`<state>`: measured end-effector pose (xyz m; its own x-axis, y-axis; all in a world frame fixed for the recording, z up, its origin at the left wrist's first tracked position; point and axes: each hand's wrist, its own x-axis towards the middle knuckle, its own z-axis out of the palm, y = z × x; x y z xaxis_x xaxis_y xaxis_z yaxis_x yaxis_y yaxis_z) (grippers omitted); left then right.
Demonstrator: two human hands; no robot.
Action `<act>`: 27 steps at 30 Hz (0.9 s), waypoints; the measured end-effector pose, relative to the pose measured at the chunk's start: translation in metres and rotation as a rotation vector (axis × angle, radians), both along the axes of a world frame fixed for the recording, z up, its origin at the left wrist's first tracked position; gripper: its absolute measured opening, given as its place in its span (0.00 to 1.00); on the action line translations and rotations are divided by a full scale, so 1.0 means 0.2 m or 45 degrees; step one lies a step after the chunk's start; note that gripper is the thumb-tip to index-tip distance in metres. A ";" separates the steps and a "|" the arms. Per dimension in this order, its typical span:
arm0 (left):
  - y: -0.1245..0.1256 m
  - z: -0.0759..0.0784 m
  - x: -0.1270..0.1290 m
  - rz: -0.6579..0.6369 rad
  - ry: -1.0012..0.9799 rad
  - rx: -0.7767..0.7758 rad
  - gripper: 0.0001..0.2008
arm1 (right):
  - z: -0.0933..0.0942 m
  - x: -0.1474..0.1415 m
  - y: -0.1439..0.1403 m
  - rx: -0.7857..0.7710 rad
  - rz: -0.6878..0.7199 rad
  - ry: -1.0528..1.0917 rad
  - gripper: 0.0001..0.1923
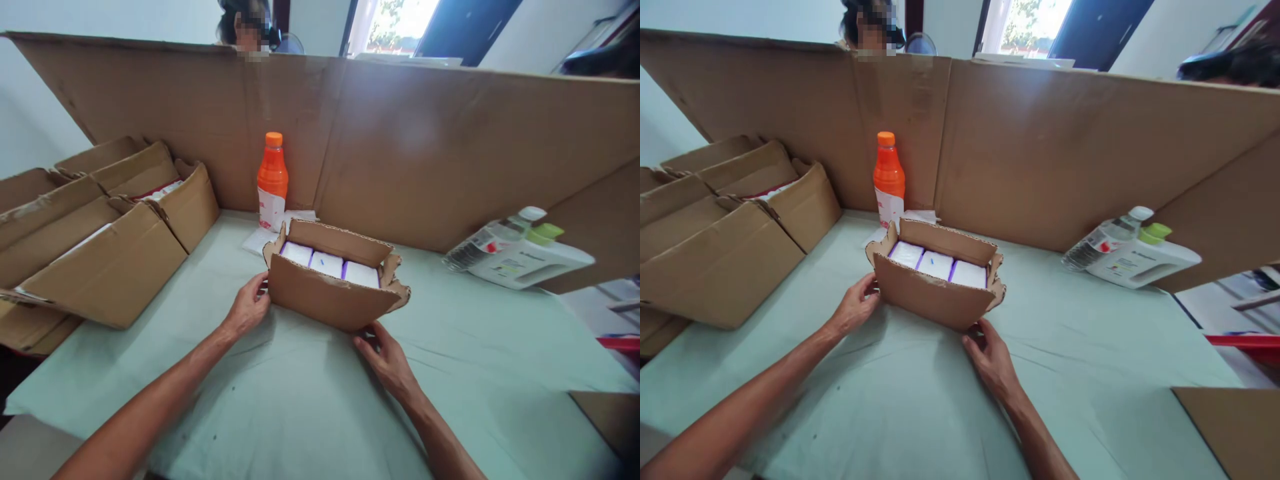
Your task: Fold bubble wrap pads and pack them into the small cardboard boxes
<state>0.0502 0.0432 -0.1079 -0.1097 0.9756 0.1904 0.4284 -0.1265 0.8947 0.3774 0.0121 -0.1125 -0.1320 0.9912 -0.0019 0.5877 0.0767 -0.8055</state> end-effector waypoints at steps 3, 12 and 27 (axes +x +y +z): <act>0.09 0.00 -0.15 0.095 0.082 0.018 0.25 | -0.08 0.04 -0.04 0.089 -0.060 0.008 0.24; 0.62 0.02 -0.29 0.291 -0.179 0.059 0.12 | -0.16 0.05 -0.07 0.112 -0.245 -0.021 0.26; 0.11 0.04 -0.22 0.131 -1.458 -0.440 0.06 | 0.05 -0.06 0.11 -0.001 -0.023 0.405 0.41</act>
<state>0.0056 0.0653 -0.0998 -0.1252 0.9326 -0.3386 -0.6442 0.1832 0.7426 0.3654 0.0331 -0.1029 -0.1083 0.9935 0.0357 0.3077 0.0677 -0.9491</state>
